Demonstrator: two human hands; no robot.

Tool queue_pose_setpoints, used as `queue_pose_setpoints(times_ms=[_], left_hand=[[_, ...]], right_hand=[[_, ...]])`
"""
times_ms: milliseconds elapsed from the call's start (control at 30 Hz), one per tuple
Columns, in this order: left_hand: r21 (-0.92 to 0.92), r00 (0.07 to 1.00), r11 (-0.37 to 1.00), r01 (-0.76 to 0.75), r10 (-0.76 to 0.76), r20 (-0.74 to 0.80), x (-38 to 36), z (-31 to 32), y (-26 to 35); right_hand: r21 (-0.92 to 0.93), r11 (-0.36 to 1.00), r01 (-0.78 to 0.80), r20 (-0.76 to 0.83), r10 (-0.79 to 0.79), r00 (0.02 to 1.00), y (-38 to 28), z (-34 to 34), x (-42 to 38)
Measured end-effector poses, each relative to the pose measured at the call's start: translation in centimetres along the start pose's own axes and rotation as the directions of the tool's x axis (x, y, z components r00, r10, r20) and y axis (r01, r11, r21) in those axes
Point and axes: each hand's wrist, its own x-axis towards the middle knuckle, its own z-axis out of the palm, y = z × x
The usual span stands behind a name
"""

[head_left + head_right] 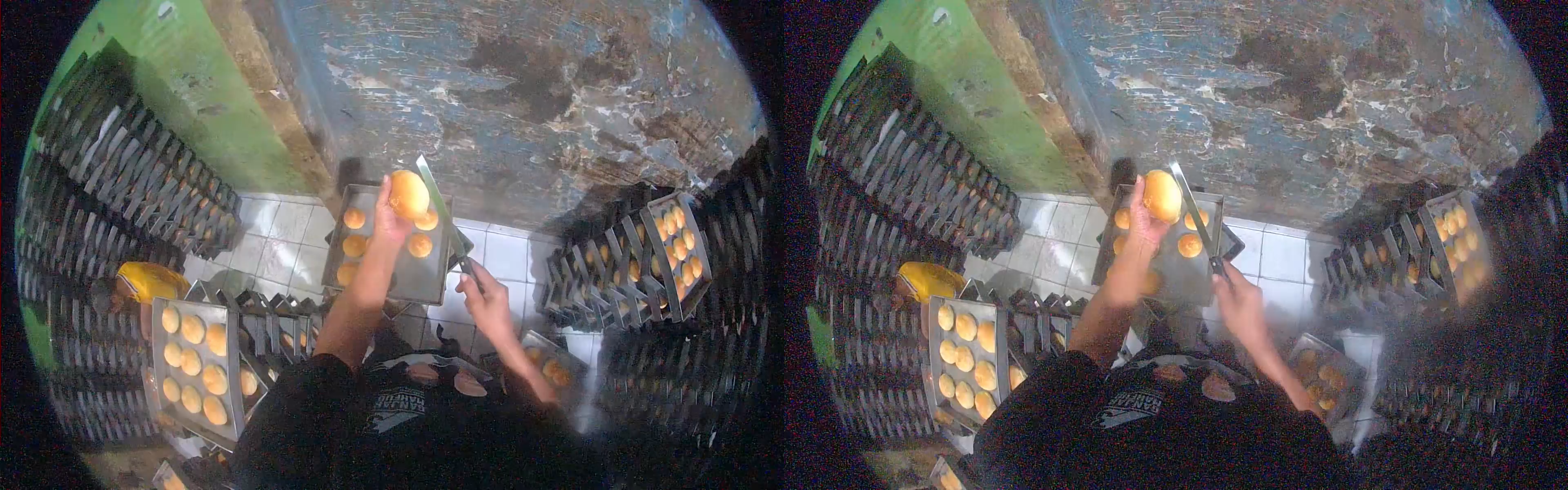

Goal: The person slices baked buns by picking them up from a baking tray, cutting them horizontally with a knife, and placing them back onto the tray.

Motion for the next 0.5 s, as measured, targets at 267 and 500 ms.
queue_pose_setpoints(times_ms=[267,500], left_hand=[[-0.068,0.998,0.997,-0.038,0.041,0.043,0.6,-0.4,-1.3],[-0.070,0.998,0.997,-0.032,0.036,0.045,0.5,-0.4,-1.7]], right_hand=[[-0.028,0.997,-0.077,0.003,0.078,0.997,-0.4,0.1,-0.7],[0.031,0.995,0.091,-0.032,-0.090,0.995,1.7,0.7,-1.2]])
